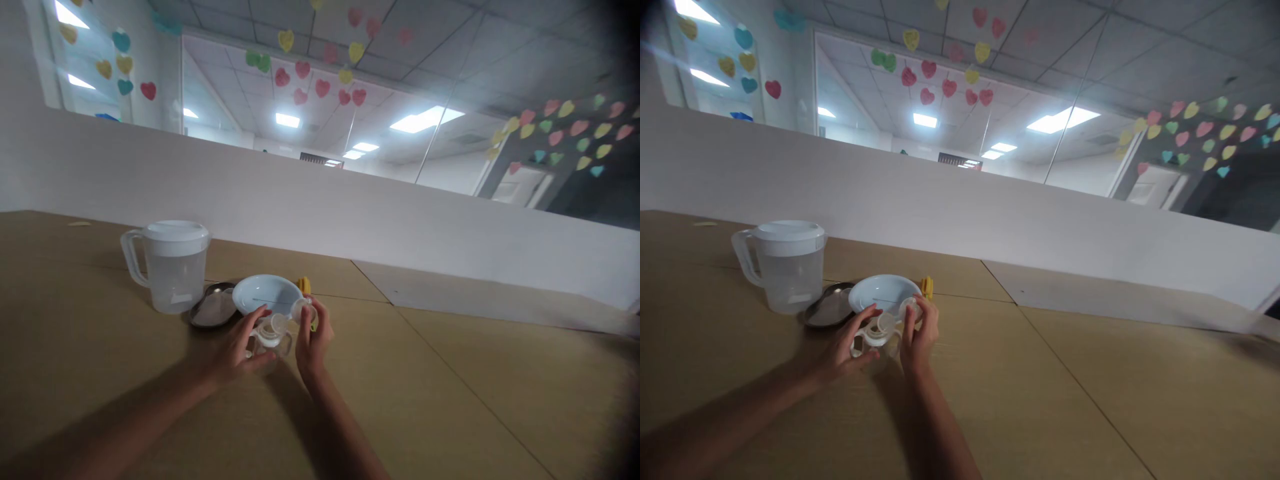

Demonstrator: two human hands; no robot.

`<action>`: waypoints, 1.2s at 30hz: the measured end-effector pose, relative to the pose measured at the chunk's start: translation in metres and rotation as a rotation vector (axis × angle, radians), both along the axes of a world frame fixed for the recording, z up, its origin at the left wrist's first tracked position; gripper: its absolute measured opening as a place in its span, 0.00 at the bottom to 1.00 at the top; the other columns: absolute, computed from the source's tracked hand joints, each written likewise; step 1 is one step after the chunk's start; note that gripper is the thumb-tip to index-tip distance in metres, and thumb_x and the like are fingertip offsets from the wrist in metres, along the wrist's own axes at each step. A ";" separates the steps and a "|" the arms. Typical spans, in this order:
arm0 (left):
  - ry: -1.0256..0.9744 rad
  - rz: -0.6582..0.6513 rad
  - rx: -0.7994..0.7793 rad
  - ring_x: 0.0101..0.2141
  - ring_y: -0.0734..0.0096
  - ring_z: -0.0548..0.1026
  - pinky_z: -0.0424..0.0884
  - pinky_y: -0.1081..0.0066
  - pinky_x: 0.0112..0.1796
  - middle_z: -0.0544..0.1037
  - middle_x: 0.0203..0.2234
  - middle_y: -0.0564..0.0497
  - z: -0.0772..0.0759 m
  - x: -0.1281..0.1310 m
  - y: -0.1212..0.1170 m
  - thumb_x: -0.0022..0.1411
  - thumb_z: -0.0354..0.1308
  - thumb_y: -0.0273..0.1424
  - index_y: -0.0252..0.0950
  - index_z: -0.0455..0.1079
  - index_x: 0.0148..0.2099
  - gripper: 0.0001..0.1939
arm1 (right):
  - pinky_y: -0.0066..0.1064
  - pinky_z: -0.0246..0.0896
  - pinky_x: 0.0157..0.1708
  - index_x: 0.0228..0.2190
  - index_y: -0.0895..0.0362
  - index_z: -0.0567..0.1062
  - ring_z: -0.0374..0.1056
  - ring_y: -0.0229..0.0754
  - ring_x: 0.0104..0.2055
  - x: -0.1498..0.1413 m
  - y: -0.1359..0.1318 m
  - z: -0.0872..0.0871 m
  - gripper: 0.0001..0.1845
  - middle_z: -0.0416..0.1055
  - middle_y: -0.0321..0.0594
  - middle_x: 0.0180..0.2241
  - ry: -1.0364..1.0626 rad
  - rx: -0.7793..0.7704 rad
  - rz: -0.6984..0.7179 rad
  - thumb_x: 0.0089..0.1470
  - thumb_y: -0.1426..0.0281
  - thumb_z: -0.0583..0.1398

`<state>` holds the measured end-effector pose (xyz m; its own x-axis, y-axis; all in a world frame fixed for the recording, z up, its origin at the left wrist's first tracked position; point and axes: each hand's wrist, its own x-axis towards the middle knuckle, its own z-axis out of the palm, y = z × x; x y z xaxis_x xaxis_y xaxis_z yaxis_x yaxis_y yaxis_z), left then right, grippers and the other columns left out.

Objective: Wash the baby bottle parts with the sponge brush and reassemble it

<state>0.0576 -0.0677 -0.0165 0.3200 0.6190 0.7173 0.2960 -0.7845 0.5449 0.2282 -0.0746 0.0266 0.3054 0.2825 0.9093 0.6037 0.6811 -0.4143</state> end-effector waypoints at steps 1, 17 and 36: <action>-0.007 0.007 -0.017 0.54 0.54 0.70 0.68 0.53 0.52 0.69 0.55 0.38 -0.002 0.001 0.001 0.57 0.61 0.38 0.40 0.50 0.66 0.38 | 0.37 0.68 0.39 0.40 0.59 0.71 0.72 0.43 0.40 -0.002 0.000 -0.003 0.12 0.74 0.46 0.38 0.002 -0.014 0.019 0.63 0.64 0.53; -0.156 -0.027 -0.098 0.48 0.53 0.75 0.74 0.57 0.46 0.74 0.51 0.39 0.009 0.010 -0.009 0.53 0.64 0.34 0.40 0.52 0.63 0.38 | 0.39 0.69 0.35 0.39 0.56 0.72 0.70 0.44 0.36 -0.018 -0.002 -0.011 0.13 0.73 0.44 0.33 -0.341 -0.055 0.159 0.63 0.66 0.50; -0.264 0.024 -0.191 0.45 0.58 0.76 0.73 0.59 0.45 0.75 0.46 0.40 0.001 0.012 -0.001 0.52 0.65 0.38 0.36 0.57 0.53 0.30 | 0.41 0.62 0.35 0.32 0.54 0.69 0.66 0.43 0.31 -0.008 -0.006 -0.015 0.06 0.68 0.38 0.28 -0.309 0.032 0.115 0.59 0.69 0.52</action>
